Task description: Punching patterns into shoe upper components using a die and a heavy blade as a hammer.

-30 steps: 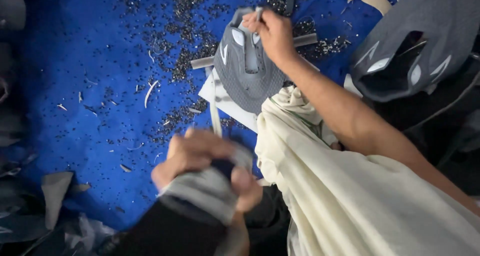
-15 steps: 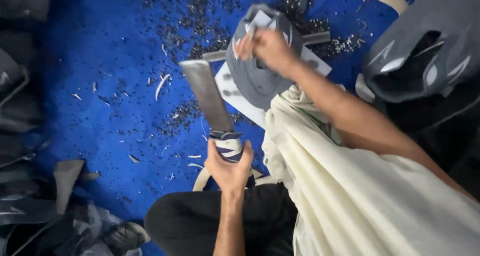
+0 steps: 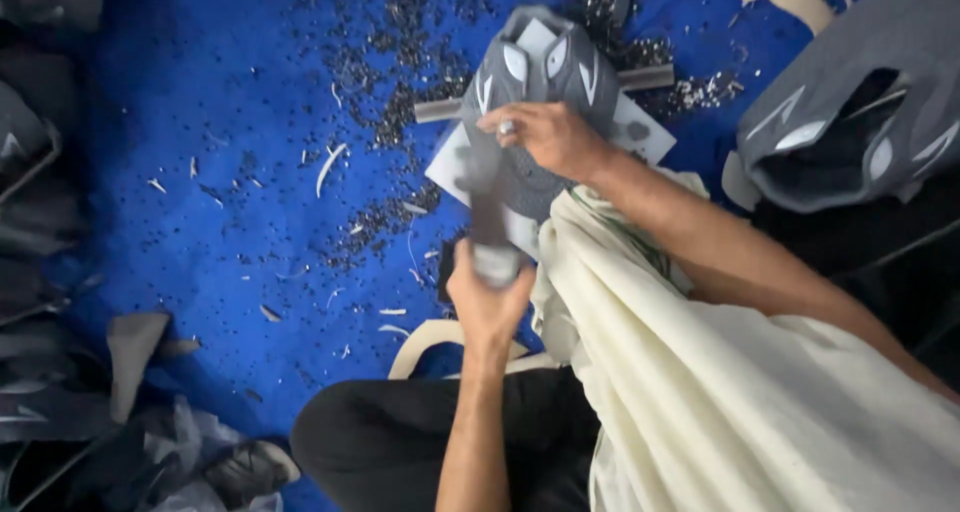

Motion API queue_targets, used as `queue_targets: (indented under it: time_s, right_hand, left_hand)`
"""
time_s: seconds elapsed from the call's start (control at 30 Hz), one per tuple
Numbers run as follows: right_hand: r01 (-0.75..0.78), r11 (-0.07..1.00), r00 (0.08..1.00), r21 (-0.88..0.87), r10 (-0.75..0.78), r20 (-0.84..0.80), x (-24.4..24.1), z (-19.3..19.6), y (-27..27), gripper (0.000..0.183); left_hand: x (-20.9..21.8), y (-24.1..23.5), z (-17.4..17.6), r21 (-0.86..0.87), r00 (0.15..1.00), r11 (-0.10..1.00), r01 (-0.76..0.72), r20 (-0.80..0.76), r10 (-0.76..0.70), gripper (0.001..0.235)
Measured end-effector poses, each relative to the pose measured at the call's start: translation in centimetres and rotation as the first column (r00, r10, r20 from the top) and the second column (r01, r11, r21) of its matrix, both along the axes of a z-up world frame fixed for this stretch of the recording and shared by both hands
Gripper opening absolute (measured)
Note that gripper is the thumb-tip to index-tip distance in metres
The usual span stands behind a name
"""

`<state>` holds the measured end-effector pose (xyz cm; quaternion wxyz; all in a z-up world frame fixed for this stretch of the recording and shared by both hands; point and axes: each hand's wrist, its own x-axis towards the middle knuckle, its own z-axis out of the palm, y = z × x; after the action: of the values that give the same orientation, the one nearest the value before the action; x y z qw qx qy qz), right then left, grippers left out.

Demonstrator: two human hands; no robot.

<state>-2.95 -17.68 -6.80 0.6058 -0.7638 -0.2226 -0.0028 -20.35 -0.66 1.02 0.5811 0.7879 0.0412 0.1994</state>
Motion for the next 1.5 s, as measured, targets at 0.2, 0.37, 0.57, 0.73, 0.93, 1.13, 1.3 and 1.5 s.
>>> queue_targets:
  time_s: [0.2, 0.37, 0.57, 0.73, 0.93, 1.13, 1.3, 1.5]
  right_hand:
    - [0.157, 0.906, 0.868, 0.393, 0.063, -0.492, 2.7, -2.0, -0.4, 0.011]
    - [0.226, 0.922, 0.867, 0.313, -0.044, -0.496, 2.8, -2.6, 0.3, 0.007]
    - [0.134, 0.955, 0.940, -0.264, -0.038, 0.339, -0.1, -1.3, -1.1, 0.022]
    - [0.239, 0.918, 0.858, 0.315, -0.048, -0.512, 4.3, -1.8, -0.8, 0.012]
    - [0.206, 0.956, 0.963, 0.207, -0.161, -0.218, 3.4, -2.7, -0.3, 0.010]
    - [0.195, 0.972, 0.972, 0.130, -0.174, -0.156, 3.7, -1.9, -0.8, 0.009]
    - [0.340, 0.869, 0.831, 0.358, -0.100, -0.547, 5.8, -2.1, -0.6, 0.014]
    - [0.251, 0.967, 0.942, -0.051, -0.232, 0.242, 3.1, 0.3, -0.1, 0.012]
  left_hand:
    - [1.8, -0.7, 10.9, 0.054, 0.916, 0.999, 0.008, -0.401, 0.015, 0.034]
    - [3.8, -1.8, 14.2, -0.378, 0.950, 0.925, -0.026, 0.277, 0.140, 0.046]
    - [2.4, -0.5, 1.8, 0.219, 0.915, 0.971, 0.091, -0.402, 0.005, 0.040]
    - [2.5, -0.5, 11.9, 0.182, 0.920, 0.983, -0.019, -0.381, 0.089, 0.036]
    - [3.6, -0.1, 7.5, 0.285, 0.993, 0.956, 0.074, -0.105, -0.045, 0.040]
    - [2.8, -1.3, 4.4, 0.211, 0.930, 0.977, 0.019, -0.364, 0.060, 0.040]
    - [3.6, -0.9, 12.9, 0.130, 0.967, 0.991, -0.029, -0.246, 0.060, 0.042]
    - [4.9, -0.9, 2.3, 0.260, 0.959, 0.963, 0.069, -0.282, 0.007, 0.043]
